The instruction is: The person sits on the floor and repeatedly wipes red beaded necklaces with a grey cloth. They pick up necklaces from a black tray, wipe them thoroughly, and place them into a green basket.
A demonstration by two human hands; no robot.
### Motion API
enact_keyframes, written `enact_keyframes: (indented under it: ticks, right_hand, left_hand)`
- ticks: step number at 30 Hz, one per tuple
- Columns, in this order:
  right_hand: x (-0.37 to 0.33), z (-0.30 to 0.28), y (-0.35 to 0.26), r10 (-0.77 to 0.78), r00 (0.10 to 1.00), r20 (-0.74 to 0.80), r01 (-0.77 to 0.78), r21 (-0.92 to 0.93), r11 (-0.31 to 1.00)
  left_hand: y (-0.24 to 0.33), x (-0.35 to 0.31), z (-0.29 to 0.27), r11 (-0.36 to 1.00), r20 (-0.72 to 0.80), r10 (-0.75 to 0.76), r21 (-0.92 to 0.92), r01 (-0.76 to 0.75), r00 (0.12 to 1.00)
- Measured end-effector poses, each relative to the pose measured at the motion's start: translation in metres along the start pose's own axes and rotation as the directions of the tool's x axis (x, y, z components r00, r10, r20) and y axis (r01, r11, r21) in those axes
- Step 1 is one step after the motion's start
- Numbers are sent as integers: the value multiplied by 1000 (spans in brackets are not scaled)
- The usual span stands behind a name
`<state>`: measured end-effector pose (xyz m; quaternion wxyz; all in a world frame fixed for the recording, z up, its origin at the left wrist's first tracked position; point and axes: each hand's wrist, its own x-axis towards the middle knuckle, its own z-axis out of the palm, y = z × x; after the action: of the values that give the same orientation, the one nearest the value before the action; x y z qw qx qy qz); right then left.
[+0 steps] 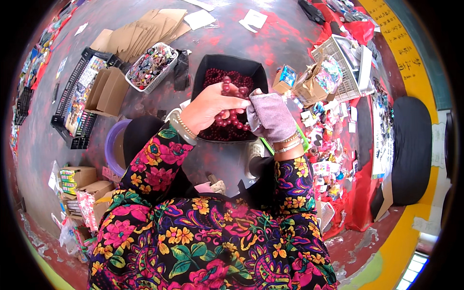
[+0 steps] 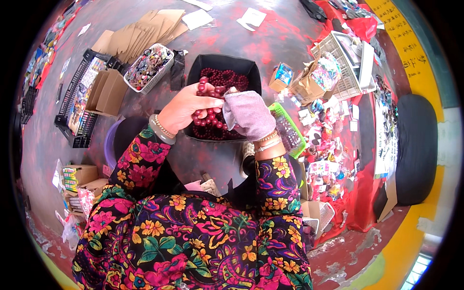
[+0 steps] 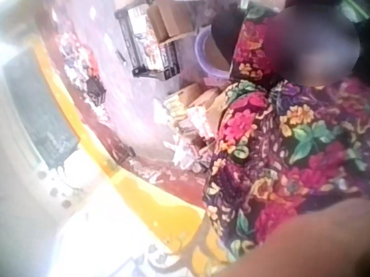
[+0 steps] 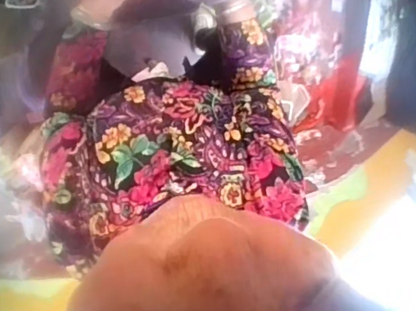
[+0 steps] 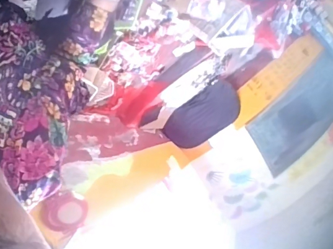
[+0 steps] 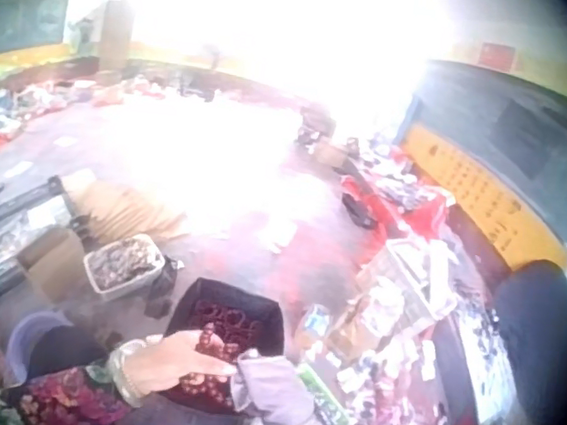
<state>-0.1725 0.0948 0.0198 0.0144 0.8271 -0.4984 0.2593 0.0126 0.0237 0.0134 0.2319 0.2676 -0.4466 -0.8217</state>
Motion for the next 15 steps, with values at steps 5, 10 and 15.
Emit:
enact_keyframes:
  ticks: [5, 10, 15]
  right_hand:
    - [15, -20, -25, 221, 969, 111, -235, 131, 963]
    - [3, -2, -11, 311, 949, -47, -233, 557, 797]
    - [3, 2, -1, 250, 964, -91, -166, 528, 833]
  left_hand:
    - [2, 2, -1, 1000, -75, 7, 15, -6, 997]
    - [4, 3, -10, 948, -172, 90, -286, -137, 981]
    - [1, 5, -15, 933, 24, 93, -350, -79, 995]
